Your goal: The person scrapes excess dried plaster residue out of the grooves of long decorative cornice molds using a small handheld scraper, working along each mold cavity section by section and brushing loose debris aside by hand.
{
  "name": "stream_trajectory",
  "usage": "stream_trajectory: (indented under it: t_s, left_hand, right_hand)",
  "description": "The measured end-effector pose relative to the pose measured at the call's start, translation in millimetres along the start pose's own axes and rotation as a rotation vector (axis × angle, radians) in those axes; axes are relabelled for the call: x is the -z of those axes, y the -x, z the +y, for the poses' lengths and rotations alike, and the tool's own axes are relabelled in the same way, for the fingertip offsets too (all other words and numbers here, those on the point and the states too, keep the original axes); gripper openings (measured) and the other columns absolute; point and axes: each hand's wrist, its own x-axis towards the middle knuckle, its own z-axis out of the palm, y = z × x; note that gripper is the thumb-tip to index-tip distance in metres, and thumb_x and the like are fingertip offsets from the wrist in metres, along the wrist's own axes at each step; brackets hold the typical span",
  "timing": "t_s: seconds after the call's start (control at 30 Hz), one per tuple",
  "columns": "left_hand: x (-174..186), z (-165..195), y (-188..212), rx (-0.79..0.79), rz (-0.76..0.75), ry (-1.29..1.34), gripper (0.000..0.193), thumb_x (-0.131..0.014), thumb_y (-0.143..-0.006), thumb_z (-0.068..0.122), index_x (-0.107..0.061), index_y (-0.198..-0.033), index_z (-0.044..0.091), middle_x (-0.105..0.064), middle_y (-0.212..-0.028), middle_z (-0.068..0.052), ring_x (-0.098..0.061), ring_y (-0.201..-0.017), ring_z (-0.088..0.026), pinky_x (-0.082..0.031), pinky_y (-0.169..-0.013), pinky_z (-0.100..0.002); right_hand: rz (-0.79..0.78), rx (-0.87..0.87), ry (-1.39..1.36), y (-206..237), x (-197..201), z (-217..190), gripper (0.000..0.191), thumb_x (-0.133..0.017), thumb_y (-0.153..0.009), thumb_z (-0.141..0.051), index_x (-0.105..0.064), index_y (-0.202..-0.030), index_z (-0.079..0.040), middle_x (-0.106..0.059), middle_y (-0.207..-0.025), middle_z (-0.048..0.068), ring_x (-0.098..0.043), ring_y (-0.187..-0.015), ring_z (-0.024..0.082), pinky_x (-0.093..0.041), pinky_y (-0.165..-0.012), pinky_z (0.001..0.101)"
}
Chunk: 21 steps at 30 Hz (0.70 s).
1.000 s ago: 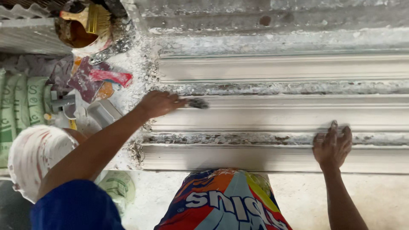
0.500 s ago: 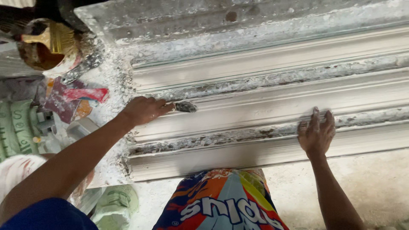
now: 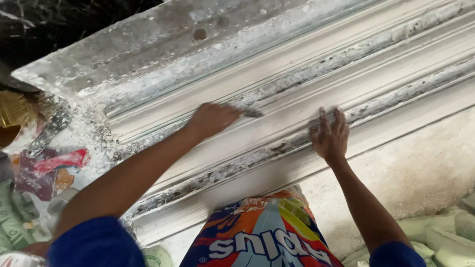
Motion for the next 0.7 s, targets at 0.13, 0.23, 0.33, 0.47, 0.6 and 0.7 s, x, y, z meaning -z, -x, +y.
stream_trajectory:
  t_s: [0.13, 0.23, 0.33, 0.47, 0.6, 0.7]
  left_hand:
    - [15, 3, 41, 0.019, 0.012, -0.060, 0.043, -0.047, -0.102, 0.021, -0.056, -0.145, 0.019, -0.070, -0.109, -0.010, -0.073, -0.079, -0.030, -0.059, -0.059, -0.043]
    - [14, 26, -17, -0.019, 0.117, -0.070, 0.042, -0.049, -0.101, 0.020, -0.057, -0.143, 0.016, -0.072, -0.110, -0.008, -0.073, -0.075, -0.030, -0.058, -0.056, -0.043]
    - [9, 60, -137, -0.042, 0.137, -0.060, 0.032, -0.051, -0.105, 0.024, -0.061, -0.134, 0.014, -0.073, -0.109, -0.008, -0.071, -0.065, -0.031, -0.057, -0.053, -0.046]
    - [13, 115, -305, -0.074, 0.228, -0.088, 0.031, -0.050, -0.104, 0.024, -0.063, -0.130, 0.016, -0.073, -0.098, -0.008, -0.074, -0.074, -0.029, -0.058, -0.057, -0.047]
    - [32, 153, -395, -0.002, 0.140, -0.044, 0.030, -0.046, -0.105, 0.033, -0.064, -0.127, 0.024, -0.072, -0.100, -0.006, -0.073, -0.080, -0.031, -0.058, -0.065, -0.049]
    - [45, 149, -386, -0.073, 0.061, -0.125, 0.039, -0.042, -0.105, 0.031, -0.058, -0.141, 0.025, -0.071, -0.107, -0.007, -0.072, -0.079, -0.031, -0.058, -0.064, -0.049]
  right_hand:
    - [0.049, 0.031, -0.072, 0, -1, 2, 0.070, -0.058, -0.099, -0.043, -0.044, -0.162, -0.017, -0.033, -0.159, 0.032, -0.034, -0.148, 0.052, -0.034, -0.115, 0.0714]
    - [0.049, 0.046, -0.062, -1, -4, 6, 0.067, -0.056, -0.100, -0.042, -0.044, -0.161, -0.018, -0.031, -0.162, 0.033, -0.032, -0.149, 0.052, -0.033, -0.114, 0.0717]
    - [-0.042, -0.002, -0.058, -3, -5, 10, 0.063, -0.052, -0.104, -0.040, -0.044, -0.163, -0.019, -0.030, -0.164, 0.033, -0.030, -0.152, 0.053, -0.032, -0.116, 0.0706]
    - [-0.014, 0.005, -0.149, 0, -3, 10, 0.060, -0.055, -0.103, -0.044, -0.044, -0.157, -0.019, -0.029, -0.161, 0.037, -0.023, -0.153, 0.054, -0.021, -0.119, 0.0706]
    - [-0.094, 0.116, -0.320, 2, -7, 38, 0.068, -0.055, -0.093, -0.038, -0.040, -0.155, -0.013, -0.029, -0.158, 0.034, -0.022, -0.149, 0.054, -0.018, -0.118, 0.0691]
    - [-0.021, 0.183, -0.245, -13, -9, 126, 0.064, -0.051, -0.101, -0.033, -0.035, -0.159, -0.011, -0.028, -0.162, 0.030, -0.022, -0.154, 0.049, -0.017, -0.125, 0.0655]
